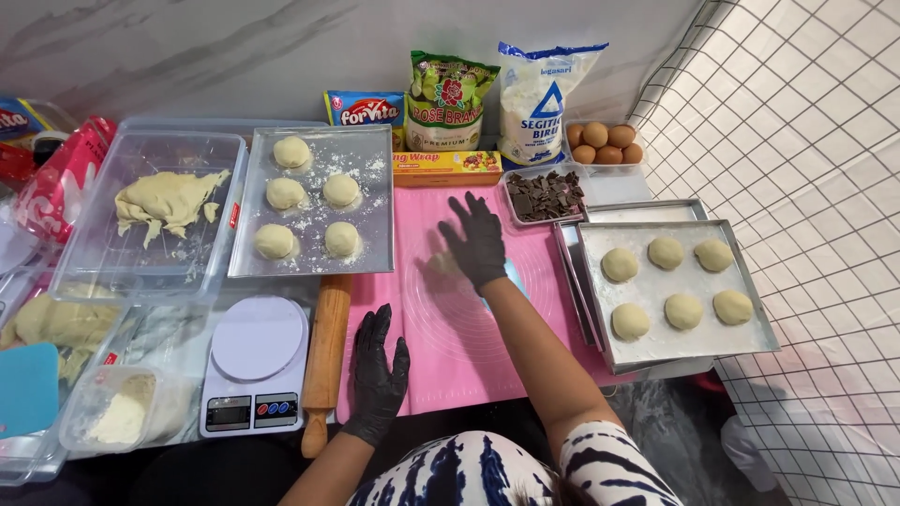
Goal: Portioning dough using a scraper, weighing each piece on a digital scale, and shaping them into balls before placing them on a baking tray.
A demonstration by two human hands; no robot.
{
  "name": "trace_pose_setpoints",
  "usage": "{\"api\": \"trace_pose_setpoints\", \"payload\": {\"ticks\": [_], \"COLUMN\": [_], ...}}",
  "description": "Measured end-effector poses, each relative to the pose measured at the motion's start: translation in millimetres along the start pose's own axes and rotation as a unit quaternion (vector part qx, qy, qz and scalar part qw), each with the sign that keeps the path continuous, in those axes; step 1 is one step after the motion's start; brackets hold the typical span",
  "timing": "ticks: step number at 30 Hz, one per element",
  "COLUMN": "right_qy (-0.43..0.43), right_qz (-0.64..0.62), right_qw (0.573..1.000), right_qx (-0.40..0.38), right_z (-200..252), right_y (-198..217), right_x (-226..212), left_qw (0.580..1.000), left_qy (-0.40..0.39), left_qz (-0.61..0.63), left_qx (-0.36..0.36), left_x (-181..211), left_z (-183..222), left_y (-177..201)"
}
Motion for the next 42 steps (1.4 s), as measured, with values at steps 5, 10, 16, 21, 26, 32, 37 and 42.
{"api": "trace_pose_setpoints", "payload": {"ticks": [5, 10, 16, 21, 26, 32, 37, 42], "right_qy": [0.182, 0.227, 0.262, 0.289, 0.350, 0.144, 0.201, 0.241], "right_qz": [0.343, 0.341, 0.337, 0.312, 0.341, 0.045, 0.224, 0.337], "right_qw": [0.914, 0.909, 0.896, 0.894, 0.863, 0.988, 0.952, 0.903], "right_qx": [-0.121, -0.077, -0.122, -0.137, -0.126, -0.021, -0.058, -0.111], "right_z": [23.3, 51.0, 75.7, 142.8, 219.2, 143.6, 103.0, 127.1], "right_y": [-41.1, -46.9, -41.5, -7.9, -3.2, 83.2, 14.9, -33.2], "right_x": [-68.9, -55.1, -32.5, -30.5, -2.6, -14.6, -42.1, -42.5], "left_qw": [1.000, 1.000, 1.000, 1.000, 0.999, 0.999, 0.999, 0.999], "left_qy": [-0.004, -0.002, -0.012, 0.010, 0.020, 0.031, 0.023, -0.009], "left_qz": [-0.006, -0.007, -0.002, -0.003, -0.012, -0.021, -0.035, -0.030], "left_qx": [0.009, 0.005, 0.007, -0.005, -0.023, -0.026, -0.023, -0.007], "left_x": [-2.7, -0.2, 3.1, 6.1, 0.3, -1.6, 1.6, 4.2], "left_z": [-1.0, -4.3, -5.4, -8.4, -6.5, -6.7, -5.5, -7.6], "left_y": [-1.1, -0.8, 0.1, 2.8, -2.2, -4.3, -4.1, -0.9]}}
Point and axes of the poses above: each hand's wrist, its own z-axis away from the middle knuckle, its own y-axis out of the back of the hand, x = y × z, the point moved 6 cm from there along -z, towards the middle knuckle, and after that the axes turned 14 degrees about z, right-handed, at the moved point
